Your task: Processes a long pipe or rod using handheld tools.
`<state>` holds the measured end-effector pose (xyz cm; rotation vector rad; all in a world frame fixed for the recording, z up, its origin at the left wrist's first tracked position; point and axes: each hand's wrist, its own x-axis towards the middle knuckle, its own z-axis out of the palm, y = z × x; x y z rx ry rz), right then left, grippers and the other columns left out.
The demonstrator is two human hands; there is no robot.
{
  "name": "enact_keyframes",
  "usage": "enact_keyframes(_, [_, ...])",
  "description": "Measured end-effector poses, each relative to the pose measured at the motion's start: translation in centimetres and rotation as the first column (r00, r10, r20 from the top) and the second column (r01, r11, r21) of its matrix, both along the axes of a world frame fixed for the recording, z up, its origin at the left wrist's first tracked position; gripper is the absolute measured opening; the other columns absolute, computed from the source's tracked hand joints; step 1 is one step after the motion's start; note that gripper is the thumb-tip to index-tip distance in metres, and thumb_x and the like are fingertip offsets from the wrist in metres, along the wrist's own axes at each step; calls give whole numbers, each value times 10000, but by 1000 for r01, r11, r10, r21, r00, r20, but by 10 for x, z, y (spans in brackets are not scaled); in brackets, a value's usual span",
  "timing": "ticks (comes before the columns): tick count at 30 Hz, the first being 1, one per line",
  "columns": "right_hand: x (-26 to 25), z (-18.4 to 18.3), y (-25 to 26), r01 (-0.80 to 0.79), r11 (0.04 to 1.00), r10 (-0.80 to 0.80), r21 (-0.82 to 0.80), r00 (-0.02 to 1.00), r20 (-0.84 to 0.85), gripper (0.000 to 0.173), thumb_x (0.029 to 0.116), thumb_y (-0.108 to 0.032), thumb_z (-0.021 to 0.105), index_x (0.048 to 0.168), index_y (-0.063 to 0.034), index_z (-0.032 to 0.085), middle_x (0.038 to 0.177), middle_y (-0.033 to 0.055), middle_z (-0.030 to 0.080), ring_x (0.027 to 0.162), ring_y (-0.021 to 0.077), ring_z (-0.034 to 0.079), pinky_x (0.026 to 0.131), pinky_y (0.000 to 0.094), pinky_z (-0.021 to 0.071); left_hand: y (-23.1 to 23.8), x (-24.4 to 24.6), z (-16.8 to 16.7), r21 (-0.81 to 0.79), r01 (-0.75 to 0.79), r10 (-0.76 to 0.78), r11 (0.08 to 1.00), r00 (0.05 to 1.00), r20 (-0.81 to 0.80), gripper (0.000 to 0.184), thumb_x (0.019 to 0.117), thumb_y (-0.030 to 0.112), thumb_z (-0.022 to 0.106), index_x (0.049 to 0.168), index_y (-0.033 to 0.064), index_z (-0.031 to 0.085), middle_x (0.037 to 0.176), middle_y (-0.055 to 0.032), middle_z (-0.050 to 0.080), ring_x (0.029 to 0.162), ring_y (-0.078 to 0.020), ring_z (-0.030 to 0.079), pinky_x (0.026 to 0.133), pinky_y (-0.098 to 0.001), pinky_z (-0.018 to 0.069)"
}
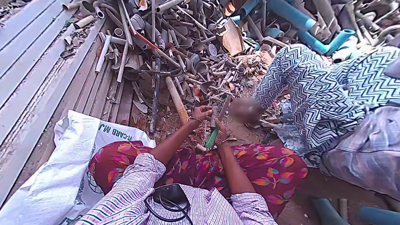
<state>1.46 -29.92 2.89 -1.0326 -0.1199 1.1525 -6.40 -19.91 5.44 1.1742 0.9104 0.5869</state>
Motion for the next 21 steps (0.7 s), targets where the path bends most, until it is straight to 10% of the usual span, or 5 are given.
enact_keyframes(21, [5, -3, -4, -126, 984, 144, 123, 979, -145, 278, 1126, -212, 242, 1125, -58, 474, 749, 80, 672, 438, 81, 565, 380, 184, 449, -2, -2, 7, 70, -25, 23, 997, 1000, 18, 232, 1004, 21, 620, 1224, -47, 601, 1040, -138, 678, 825, -118, 656, 755, -296, 566])
